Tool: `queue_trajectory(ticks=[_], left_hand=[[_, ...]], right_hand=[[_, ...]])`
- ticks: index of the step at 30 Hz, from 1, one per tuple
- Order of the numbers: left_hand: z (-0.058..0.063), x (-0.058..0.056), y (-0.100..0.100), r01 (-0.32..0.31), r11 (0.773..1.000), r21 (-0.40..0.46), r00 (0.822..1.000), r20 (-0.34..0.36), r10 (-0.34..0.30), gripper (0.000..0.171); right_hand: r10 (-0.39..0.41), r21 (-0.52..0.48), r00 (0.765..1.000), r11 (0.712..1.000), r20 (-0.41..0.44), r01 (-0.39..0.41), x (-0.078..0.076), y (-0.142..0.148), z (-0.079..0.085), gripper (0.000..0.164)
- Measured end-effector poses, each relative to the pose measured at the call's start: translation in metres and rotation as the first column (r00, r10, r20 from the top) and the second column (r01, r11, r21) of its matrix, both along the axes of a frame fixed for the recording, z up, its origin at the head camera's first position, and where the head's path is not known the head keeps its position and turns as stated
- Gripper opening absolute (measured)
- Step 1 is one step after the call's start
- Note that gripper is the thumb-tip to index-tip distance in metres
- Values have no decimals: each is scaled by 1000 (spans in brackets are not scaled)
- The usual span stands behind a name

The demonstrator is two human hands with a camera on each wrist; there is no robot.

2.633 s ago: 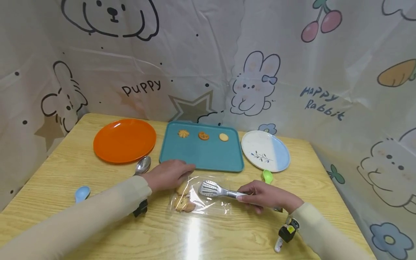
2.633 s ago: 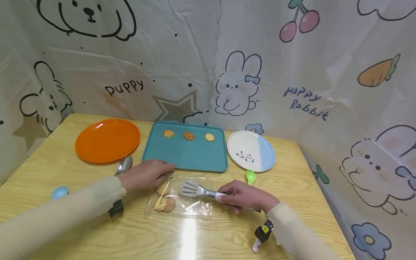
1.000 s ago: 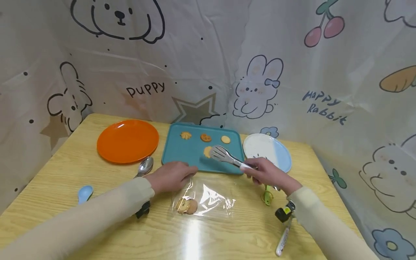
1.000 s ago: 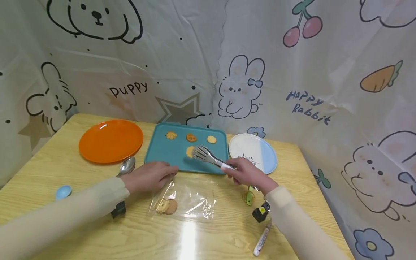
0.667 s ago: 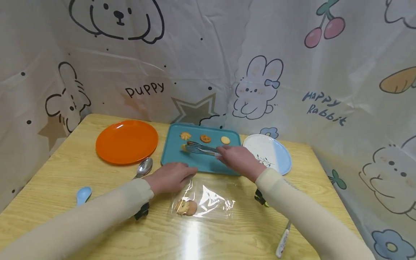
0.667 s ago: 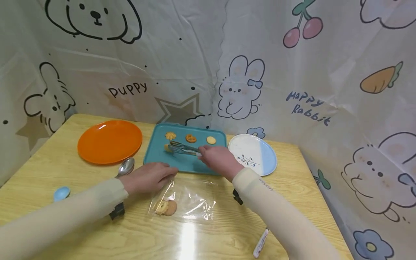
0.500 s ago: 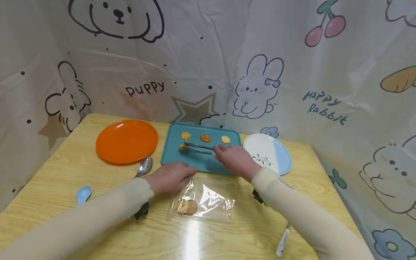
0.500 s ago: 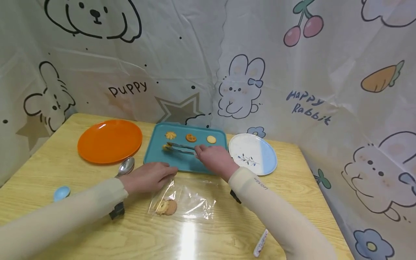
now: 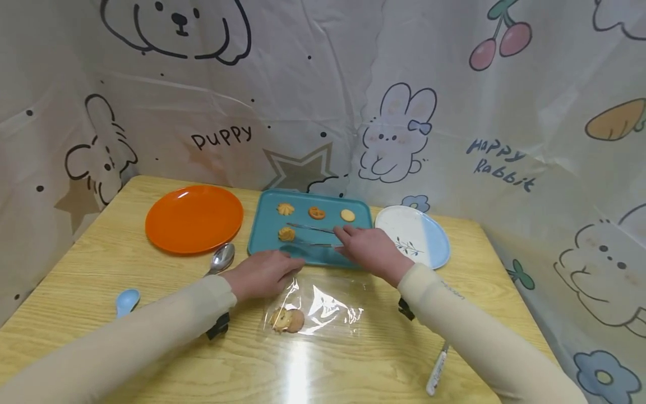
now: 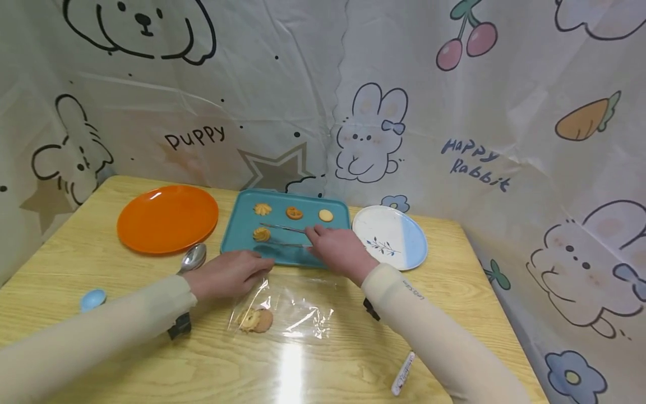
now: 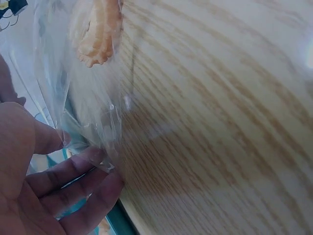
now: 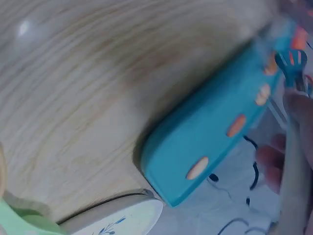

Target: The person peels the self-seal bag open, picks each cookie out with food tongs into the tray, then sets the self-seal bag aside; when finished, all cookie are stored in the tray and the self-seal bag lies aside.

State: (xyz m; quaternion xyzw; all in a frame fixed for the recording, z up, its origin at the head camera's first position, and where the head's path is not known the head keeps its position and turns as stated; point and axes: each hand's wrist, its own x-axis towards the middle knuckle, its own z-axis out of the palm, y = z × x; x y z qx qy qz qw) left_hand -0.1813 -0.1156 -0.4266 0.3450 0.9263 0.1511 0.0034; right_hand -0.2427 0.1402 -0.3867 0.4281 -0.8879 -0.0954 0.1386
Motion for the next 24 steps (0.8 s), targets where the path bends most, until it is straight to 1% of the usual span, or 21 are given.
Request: queue_trajectory(ticks=[1, 2, 3, 4, 5, 7, 8, 10, 12, 15, 17, 18, 20, 22, 23, 24], left_hand=[[0, 0, 0, 3, 1000, 2, 1000, -4, -3, 6], [0, 1, 1, 8, 1000, 5, 1000, -7, -8, 7], [0, 1, 1, 10, 1000, 6, 1000, -10, -10, 7], [0, 1, 1, 11, 1000, 6, 1000, -9, -11, 7], [0, 2, 2, 10, 1000, 7, 1000, -5, -10, 6], [1, 2, 2, 5, 1000, 3, 1000, 1, -5, 7], [1, 2, 3, 3, 1000, 1, 1000, 5, -3, 7], [0, 1, 3, -4, 1000, -7, 1000, 10, 4, 7], [0, 1, 4, -5, 1000, -11, 1000, 11, 5, 7], [0, 1, 3, -5, 1000, -15, 1000, 13, 5, 7], [1, 1, 2, -7, 1000, -18, 1000, 18, 7, 6], [1, 1, 2, -7, 1000, -20, 1000, 20, 8, 6], [1, 1, 1, -7, 1000, -21, 1000, 21, 8, 6], [1, 0, 0, -9, 1000, -25, 1000, 22, 9, 5], [1, 0, 0, -10, 1000, -26, 1000, 22, 10, 5], [1, 0, 0, -10, 1000, -27, 1000, 23, 11, 4]], right_hand=[[-29, -42, 997, 999, 73, 32, 1, 4, 3, 37], [-59, -92, 986, 993, 154, 74, 1, 9, 6, 38], [-81, -141, 966, 983, 246, 118, 3, 14, 11, 39], [-90, -191, 932, 968, 351, 165, 4, 21, 16, 38], [-87, -237, 890, 948, 448, 212, 7, 29, 22, 37], [-65, -294, 788, 906, 612, 303, 12, 48, 34, 31], [-53, -303, 738, 890, 673, 340, 15, 58, 39, 29], [-36, -285, 639, 874, 768, 393, 23, 82, 48, 23], [-29, -256, 574, 875, 818, 410, 32, 107, 53, 21], [16, -232, 466, 882, 885, 410, 45, 141, 53, 20], [66, -235, 389, 883, 919, 405, 53, 158, 49, 21], [87, -233, 345, 883, 935, 407, 57, 164, 47, 21], [114, -215, 256, 886, 960, 412, 63, 172, 41, 22], [107, -178, 185, 887, 977, 426, 69, 173, 35, 24], [100, -160, 159, 889, 982, 429, 71, 171, 32, 25], [90, -142, 139, 892, 986, 429, 72, 169, 28, 26]])
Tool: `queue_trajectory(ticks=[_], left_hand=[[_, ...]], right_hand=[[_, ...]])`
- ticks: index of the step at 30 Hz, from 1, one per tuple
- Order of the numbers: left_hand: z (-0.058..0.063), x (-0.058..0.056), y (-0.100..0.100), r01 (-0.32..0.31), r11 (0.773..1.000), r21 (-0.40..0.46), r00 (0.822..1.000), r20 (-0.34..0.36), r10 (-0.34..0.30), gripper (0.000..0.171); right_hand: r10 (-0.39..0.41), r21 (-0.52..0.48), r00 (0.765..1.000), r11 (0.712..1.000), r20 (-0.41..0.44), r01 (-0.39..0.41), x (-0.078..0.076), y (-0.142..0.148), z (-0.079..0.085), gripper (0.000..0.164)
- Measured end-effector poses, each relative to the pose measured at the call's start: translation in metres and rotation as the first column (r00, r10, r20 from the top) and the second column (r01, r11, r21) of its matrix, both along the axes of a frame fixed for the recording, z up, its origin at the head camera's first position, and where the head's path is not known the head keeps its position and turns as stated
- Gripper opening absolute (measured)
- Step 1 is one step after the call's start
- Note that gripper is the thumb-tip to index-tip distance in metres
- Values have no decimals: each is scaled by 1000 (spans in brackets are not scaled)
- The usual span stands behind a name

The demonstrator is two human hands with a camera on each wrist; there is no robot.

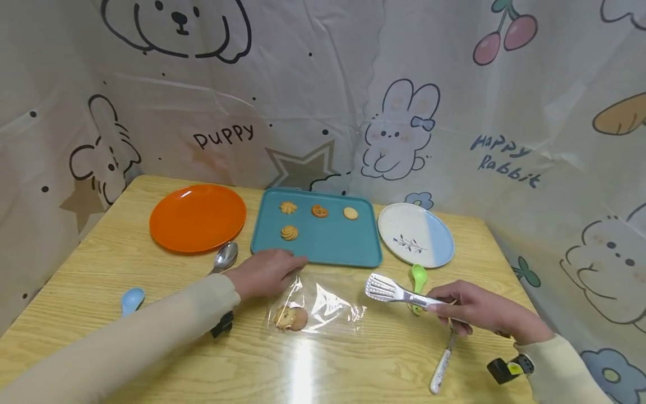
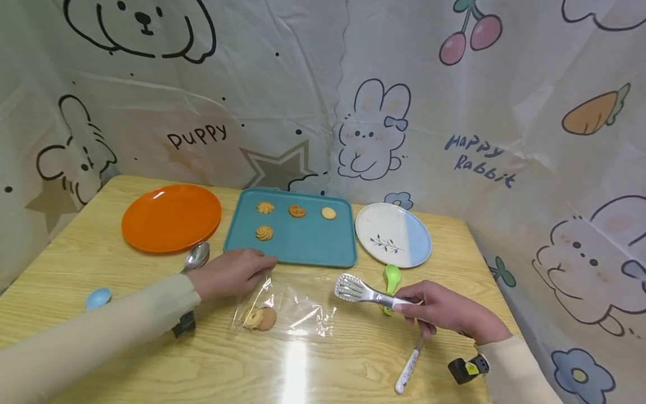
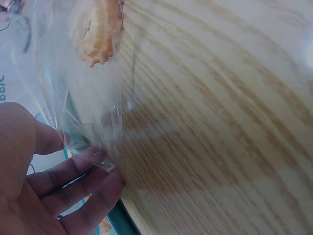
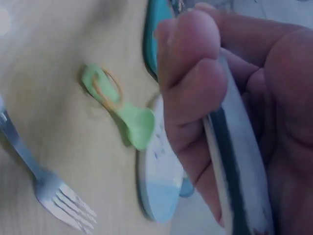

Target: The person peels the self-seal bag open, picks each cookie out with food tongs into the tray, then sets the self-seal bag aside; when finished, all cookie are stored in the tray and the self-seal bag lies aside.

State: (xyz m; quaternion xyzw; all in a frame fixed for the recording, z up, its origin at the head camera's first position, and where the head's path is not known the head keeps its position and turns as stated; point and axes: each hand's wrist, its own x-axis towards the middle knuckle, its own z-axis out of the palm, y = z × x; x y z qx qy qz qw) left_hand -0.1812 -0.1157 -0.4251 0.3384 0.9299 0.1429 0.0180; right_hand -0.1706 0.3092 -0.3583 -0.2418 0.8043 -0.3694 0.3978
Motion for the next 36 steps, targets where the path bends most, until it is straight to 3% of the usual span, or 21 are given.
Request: queue_trajectory(ticks=[8, 16, 24, 36], left_hand=[[1, 0, 1, -9, 1000, -3, 1000, 6, 9, 4], [1, 0, 1, -15, 1000, 3, 1000, 21, 15, 5], [2, 0, 1, -17, 1000, -9, 999, 41, 18, 5], [4, 0, 1, -29, 999, -26, 998, 51, 30, 7]], right_hand=[[77, 19, 996, 997, 49, -78, 4, -29, -19, 33], [165, -54, 985, 985, 47, -162, -2, -57, -33, 32], [196, -44, 971, 980, 135, -192, -11, -76, -47, 34], [126, -10, 982, 992, 143, -126, -23, -61, -51, 29]])
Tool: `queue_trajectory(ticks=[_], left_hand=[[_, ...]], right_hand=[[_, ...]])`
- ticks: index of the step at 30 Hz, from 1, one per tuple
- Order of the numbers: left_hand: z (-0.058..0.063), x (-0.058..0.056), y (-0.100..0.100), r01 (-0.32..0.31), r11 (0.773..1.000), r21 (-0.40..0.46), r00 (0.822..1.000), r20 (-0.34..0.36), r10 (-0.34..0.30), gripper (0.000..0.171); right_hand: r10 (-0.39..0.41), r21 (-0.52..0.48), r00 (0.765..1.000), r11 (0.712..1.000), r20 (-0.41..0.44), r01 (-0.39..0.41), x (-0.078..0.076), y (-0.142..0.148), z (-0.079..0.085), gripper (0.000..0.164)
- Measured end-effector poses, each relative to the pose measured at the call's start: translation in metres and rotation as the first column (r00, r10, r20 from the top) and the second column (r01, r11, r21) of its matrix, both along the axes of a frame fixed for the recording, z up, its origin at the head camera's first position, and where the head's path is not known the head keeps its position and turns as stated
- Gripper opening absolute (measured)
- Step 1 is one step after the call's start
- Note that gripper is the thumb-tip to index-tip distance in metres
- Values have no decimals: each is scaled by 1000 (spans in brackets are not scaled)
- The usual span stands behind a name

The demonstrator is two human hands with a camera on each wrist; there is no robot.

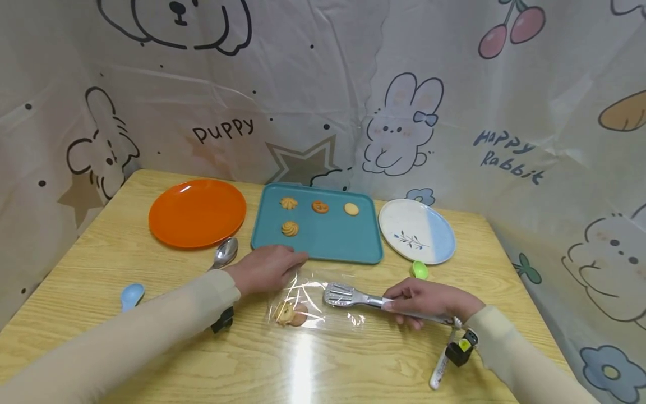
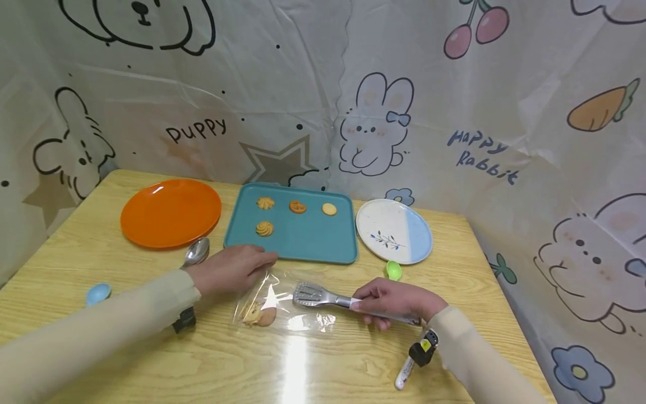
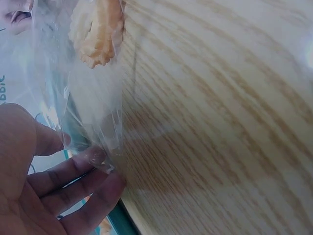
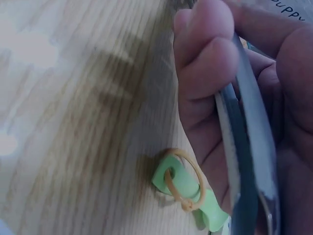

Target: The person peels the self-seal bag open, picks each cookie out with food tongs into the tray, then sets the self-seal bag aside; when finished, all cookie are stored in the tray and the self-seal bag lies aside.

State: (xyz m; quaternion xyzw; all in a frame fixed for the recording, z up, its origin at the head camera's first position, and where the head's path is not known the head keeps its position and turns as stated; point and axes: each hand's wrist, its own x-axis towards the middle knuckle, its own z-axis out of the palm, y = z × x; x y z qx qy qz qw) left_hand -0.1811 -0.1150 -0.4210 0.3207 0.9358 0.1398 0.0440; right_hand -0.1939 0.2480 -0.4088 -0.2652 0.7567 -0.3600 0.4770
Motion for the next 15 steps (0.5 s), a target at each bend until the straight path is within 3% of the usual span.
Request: queue_trajectory(ticks=[6, 15], left_hand=[[0, 0, 0, 7, 1000, 6, 1000, -12, -7, 5], [-1, -1, -1, 11, 1000, 14, 1000, -6, -11, 8]], right_hand=[[57, -57, 997, 997, 42, -55, 4, -12, -3, 31], [117, -54, 989, 992, 90, -112, 0, -35, -7, 31]])
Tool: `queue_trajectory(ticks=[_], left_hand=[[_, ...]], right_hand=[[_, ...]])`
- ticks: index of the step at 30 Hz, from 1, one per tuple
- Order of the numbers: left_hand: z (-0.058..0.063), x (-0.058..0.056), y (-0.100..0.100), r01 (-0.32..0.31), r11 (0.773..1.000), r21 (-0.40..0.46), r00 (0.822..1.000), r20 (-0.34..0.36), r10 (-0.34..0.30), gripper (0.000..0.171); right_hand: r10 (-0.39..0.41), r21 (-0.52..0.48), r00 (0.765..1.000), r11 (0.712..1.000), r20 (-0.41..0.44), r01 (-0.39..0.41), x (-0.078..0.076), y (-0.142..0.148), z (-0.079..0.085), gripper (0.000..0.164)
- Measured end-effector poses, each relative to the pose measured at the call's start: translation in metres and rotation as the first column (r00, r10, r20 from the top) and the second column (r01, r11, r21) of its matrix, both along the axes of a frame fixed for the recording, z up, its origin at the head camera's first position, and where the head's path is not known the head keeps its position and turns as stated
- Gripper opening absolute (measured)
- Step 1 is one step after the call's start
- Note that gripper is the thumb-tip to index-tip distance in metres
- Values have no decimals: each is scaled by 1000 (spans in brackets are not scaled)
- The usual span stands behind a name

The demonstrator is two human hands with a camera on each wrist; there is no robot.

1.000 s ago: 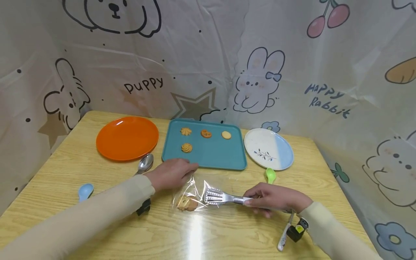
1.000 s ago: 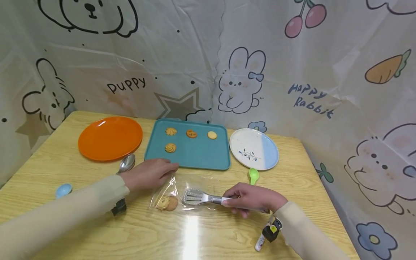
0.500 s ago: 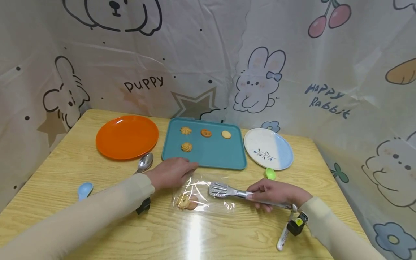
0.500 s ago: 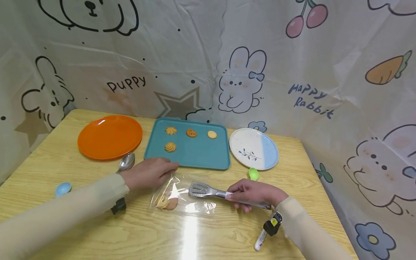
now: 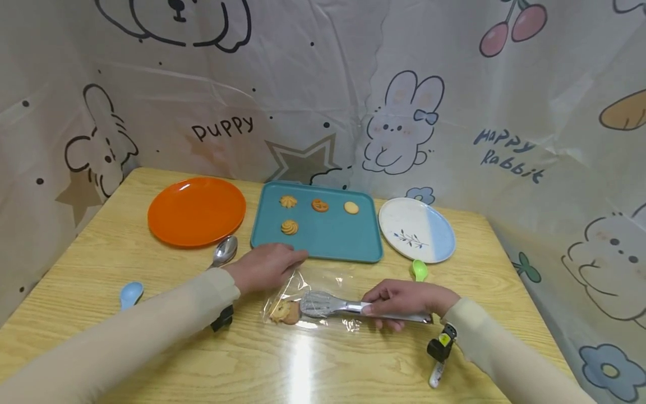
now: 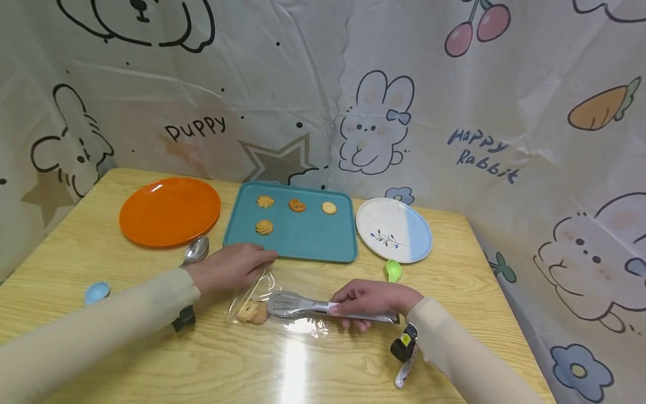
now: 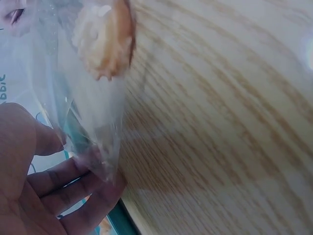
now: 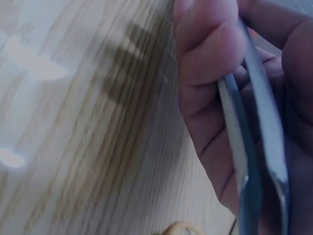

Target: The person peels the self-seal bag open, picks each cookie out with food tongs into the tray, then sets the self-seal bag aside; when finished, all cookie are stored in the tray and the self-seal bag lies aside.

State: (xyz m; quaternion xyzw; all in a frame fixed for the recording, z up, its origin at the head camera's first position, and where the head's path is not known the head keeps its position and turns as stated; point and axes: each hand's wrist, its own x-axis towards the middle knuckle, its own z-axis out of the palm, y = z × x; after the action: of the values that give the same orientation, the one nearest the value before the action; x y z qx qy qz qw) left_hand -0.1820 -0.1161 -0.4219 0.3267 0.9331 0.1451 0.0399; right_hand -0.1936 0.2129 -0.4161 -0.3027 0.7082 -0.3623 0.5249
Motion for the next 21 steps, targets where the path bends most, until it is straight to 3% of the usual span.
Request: queue_trajectory(ticks=[10, 21], left_hand=[[1, 0, 1, -20, 1000, -12, 1000, 16, 20, 12], [3, 2, 4, -10, 1000, -27, 1000, 12, 10, 12]], right_hand=[[-49, 28, 999, 998, 20, 48, -3, -5, 2, 33], [-37, 4, 999, 999, 37, 37, -1, -7, -3, 33]])
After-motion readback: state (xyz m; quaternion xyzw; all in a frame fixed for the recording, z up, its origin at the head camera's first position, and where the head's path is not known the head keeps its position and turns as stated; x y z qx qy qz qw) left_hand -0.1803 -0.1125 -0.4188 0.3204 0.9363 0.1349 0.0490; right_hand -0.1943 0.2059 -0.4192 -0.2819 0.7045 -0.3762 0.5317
